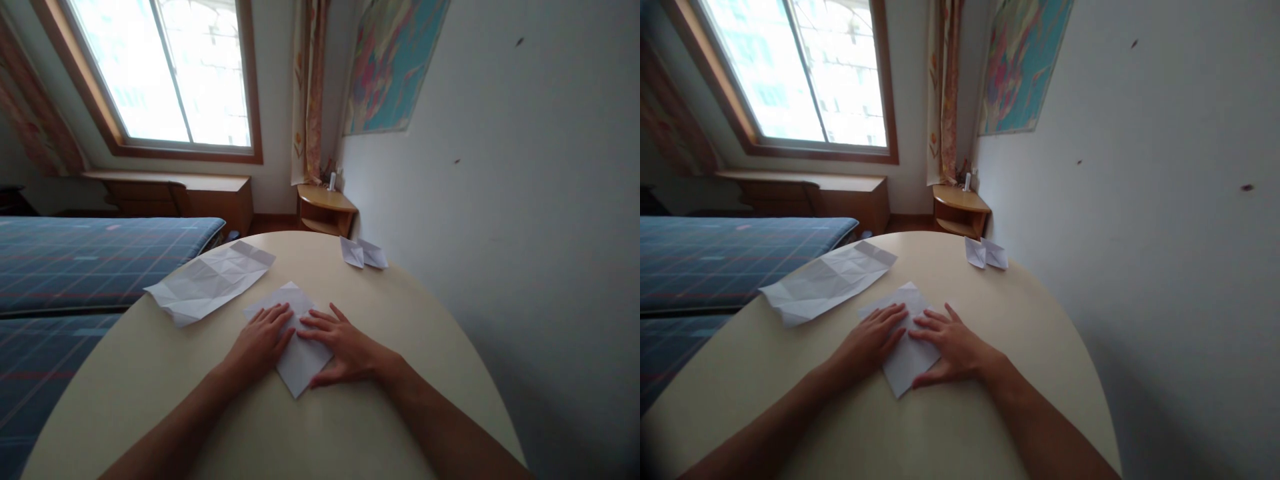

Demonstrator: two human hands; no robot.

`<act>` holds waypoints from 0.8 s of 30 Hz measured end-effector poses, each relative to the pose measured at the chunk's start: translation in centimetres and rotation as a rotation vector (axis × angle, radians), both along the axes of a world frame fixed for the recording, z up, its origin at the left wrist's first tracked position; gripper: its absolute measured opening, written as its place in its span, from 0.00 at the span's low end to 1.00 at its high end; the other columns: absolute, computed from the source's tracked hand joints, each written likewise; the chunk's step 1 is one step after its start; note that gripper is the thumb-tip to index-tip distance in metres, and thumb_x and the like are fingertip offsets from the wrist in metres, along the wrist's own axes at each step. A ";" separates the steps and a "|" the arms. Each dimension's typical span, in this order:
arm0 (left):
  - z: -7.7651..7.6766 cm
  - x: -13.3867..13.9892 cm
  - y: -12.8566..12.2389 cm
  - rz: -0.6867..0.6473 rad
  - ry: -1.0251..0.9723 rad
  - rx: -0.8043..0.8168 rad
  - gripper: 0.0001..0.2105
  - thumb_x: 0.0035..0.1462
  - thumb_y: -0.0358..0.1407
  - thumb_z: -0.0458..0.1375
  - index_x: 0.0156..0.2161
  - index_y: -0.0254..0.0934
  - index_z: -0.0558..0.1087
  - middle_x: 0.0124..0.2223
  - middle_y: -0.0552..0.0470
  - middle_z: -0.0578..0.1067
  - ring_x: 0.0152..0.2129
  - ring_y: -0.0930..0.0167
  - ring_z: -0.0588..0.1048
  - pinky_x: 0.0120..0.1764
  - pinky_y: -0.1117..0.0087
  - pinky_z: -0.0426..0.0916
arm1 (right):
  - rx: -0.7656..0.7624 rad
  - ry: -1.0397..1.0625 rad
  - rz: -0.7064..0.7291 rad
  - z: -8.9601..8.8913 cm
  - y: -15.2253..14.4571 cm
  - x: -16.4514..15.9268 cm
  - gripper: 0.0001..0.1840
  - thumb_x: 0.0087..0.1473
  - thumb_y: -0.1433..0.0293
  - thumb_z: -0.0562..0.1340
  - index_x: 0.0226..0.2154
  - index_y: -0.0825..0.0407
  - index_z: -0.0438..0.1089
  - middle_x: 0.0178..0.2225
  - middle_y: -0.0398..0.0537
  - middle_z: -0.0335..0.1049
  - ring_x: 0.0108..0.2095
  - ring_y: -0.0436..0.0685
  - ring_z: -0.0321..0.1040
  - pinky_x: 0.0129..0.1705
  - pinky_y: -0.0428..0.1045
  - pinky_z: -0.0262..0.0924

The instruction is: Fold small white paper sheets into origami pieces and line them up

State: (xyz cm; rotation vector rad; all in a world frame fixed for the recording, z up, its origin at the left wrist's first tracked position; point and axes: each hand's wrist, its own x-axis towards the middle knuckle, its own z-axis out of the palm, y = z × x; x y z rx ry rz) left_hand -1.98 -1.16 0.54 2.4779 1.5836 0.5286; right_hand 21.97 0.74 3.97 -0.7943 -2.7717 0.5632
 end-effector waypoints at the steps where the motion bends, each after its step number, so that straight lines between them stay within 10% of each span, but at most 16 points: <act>1: 0.0 -0.1 0.1 0.005 -0.011 -0.007 0.22 0.68 0.44 0.44 0.61 0.38 0.66 0.65 0.44 0.65 0.63 0.61 0.61 0.64 0.51 0.55 | -0.002 -0.009 0.011 0.1 -0.1 0.0 0.47 0.45 0.47 0.69 0.64 0.43 0.59 0.67 0.51 0.53 0.68 0.67 0.44 0.68 0.68 0.21; 17: 1.8 -1.1 -0.5 -0.232 -0.192 -0.129 0.25 0.66 0.52 0.43 0.58 0.43 0.68 0.61 0.48 0.70 0.63 0.60 0.62 0.66 0.47 0.48 | -0.004 0.134 -0.106 -0.7 1.1 1.2 0.14 0.64 0.60 0.56 0.45 0.45 0.75 0.56 0.49 0.71 0.60 0.58 0.63 0.66 0.63 0.42; 24: 0.9 -0.4 -0.1 -0.171 -0.150 -0.073 0.15 0.63 0.41 0.51 0.51 0.41 0.71 0.57 0.45 0.74 0.60 0.60 0.67 0.65 0.50 0.54 | 0.019 0.165 -0.144 -0.8 1.3 0.9 0.18 0.68 0.61 0.50 0.41 0.48 0.75 0.45 0.51 0.78 0.50 0.57 0.72 0.62 0.57 0.52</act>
